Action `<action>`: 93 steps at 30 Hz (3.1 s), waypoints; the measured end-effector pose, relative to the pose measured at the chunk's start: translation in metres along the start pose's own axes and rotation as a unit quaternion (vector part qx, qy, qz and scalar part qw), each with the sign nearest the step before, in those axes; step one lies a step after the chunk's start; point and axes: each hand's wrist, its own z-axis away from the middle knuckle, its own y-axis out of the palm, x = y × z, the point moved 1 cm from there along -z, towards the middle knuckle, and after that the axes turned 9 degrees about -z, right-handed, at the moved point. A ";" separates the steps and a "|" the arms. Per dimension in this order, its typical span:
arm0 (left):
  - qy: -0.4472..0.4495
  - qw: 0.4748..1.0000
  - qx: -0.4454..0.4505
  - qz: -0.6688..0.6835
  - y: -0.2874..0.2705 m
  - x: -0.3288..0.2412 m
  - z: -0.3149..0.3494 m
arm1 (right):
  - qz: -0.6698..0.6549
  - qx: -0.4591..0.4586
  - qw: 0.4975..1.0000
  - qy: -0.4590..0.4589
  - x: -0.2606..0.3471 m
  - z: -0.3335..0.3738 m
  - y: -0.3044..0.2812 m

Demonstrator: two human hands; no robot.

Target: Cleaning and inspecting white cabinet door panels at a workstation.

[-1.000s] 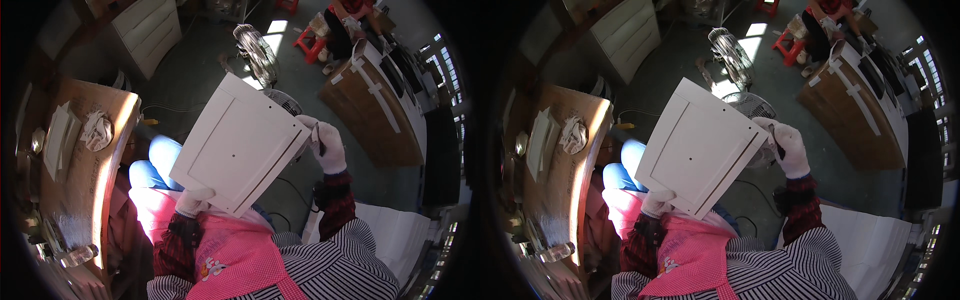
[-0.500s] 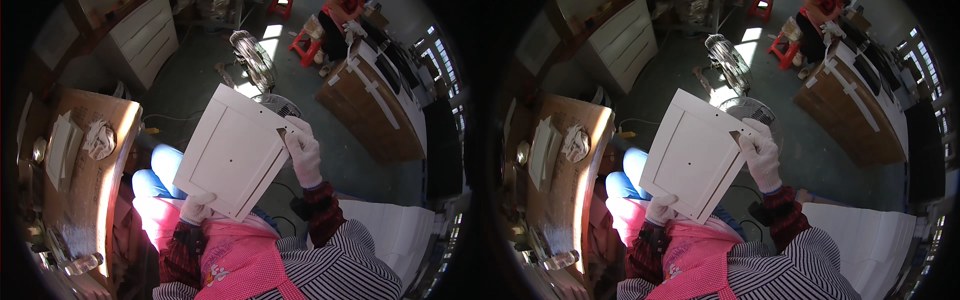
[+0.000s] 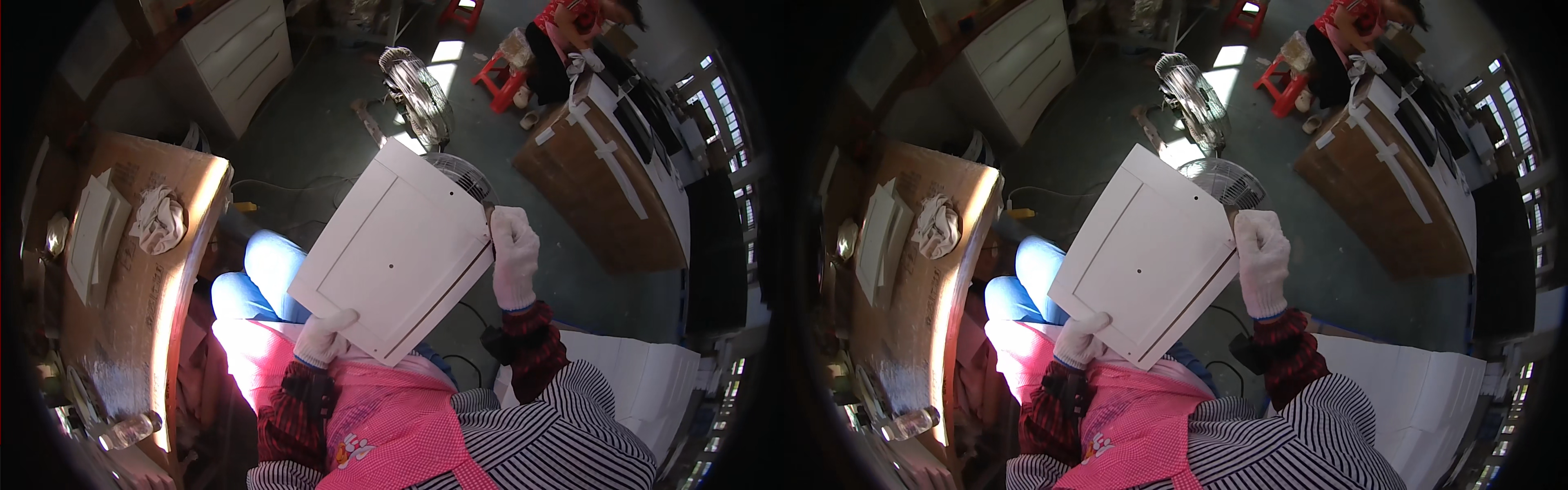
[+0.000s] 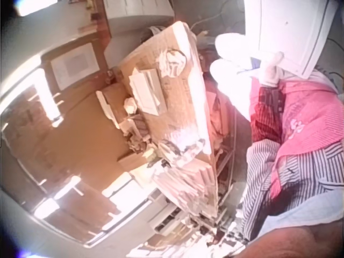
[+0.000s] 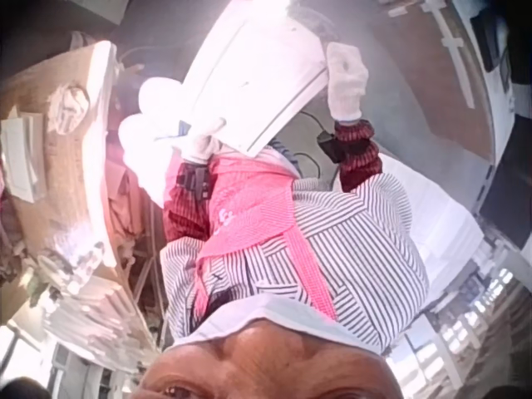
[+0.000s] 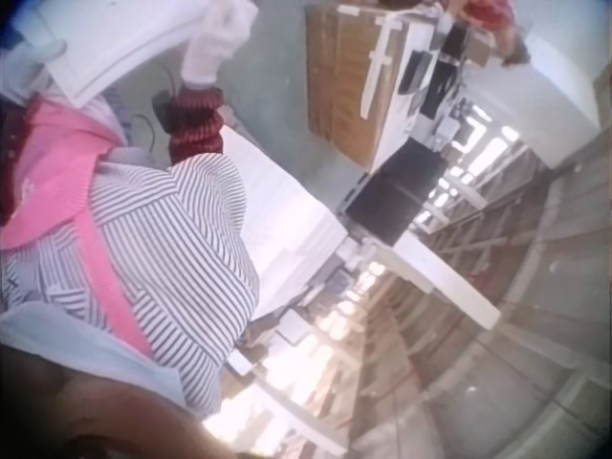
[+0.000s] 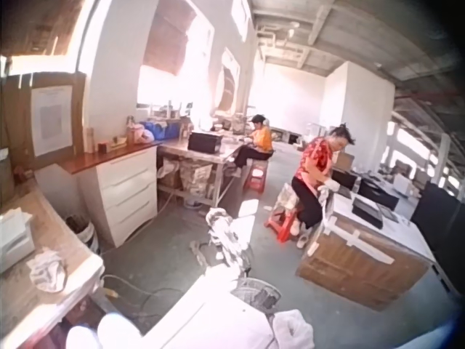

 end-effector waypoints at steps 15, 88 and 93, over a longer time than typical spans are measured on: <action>0.133 0.989 0.021 0.053 -0.017 -0.001 0.010 | -0.051 -0.010 0.998 0.019 -0.040 -0.028 0.004; -0.052 0.955 0.083 -0.282 -0.008 -0.054 -0.005 | 0.227 0.361 0.837 -0.342 -0.012 -0.007 0.152; -0.053 0.954 0.076 -0.286 -0.010 -0.051 -0.004 | 0.277 0.378 0.798 -0.380 -0.011 -0.005 0.148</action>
